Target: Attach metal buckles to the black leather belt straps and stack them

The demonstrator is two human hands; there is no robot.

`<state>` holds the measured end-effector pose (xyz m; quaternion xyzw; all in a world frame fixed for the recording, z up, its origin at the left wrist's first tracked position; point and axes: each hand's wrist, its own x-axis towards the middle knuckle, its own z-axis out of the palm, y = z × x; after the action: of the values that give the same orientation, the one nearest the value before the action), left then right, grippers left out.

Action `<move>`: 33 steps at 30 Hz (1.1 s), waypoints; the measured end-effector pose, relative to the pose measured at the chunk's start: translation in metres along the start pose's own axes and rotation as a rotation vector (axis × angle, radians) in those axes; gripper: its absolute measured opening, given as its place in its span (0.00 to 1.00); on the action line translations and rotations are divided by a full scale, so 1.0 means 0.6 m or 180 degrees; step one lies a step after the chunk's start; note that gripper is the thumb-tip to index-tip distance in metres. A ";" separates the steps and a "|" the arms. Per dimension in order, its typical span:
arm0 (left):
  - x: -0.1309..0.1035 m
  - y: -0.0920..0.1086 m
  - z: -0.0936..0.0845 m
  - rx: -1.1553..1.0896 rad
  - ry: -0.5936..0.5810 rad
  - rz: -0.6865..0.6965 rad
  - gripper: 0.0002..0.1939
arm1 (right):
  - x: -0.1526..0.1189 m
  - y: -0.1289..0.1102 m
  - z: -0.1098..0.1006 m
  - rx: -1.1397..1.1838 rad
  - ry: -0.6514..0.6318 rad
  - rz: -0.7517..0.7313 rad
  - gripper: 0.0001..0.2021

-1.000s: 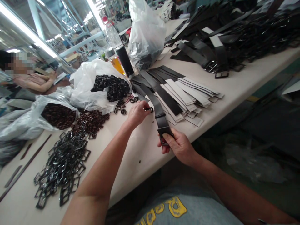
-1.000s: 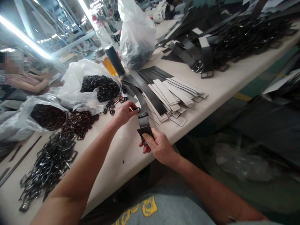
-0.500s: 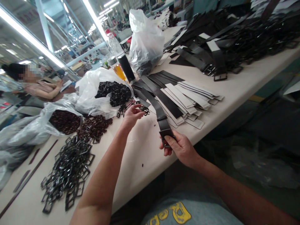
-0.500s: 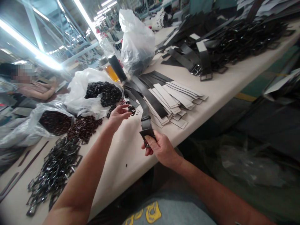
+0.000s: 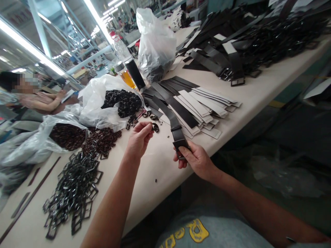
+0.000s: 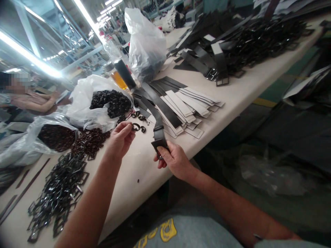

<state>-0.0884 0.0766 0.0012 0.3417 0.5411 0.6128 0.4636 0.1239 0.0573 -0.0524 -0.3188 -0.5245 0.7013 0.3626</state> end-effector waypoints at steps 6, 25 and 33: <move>-0.088 -0.010 0.011 -0.0489 -0.0348 -0.0329 0.17 | 0.004 -0.002 0.000 -0.0205 -0.0113 -0.0120 0.21; -0.119 -0.006 0.062 0.1103 -0.0597 0.0480 0.07 | -0.003 -0.002 0.010 -0.0925 -0.0157 -0.0446 0.12; -0.104 -0.006 0.061 0.2295 -0.0532 0.1391 0.07 | -0.002 -0.004 0.001 -0.0721 -0.0421 -0.0351 0.14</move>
<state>-0.0330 0.0308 0.0097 0.6370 0.5961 0.4385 0.2160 0.1244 0.0564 -0.0500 -0.2815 -0.6398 0.6360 0.3269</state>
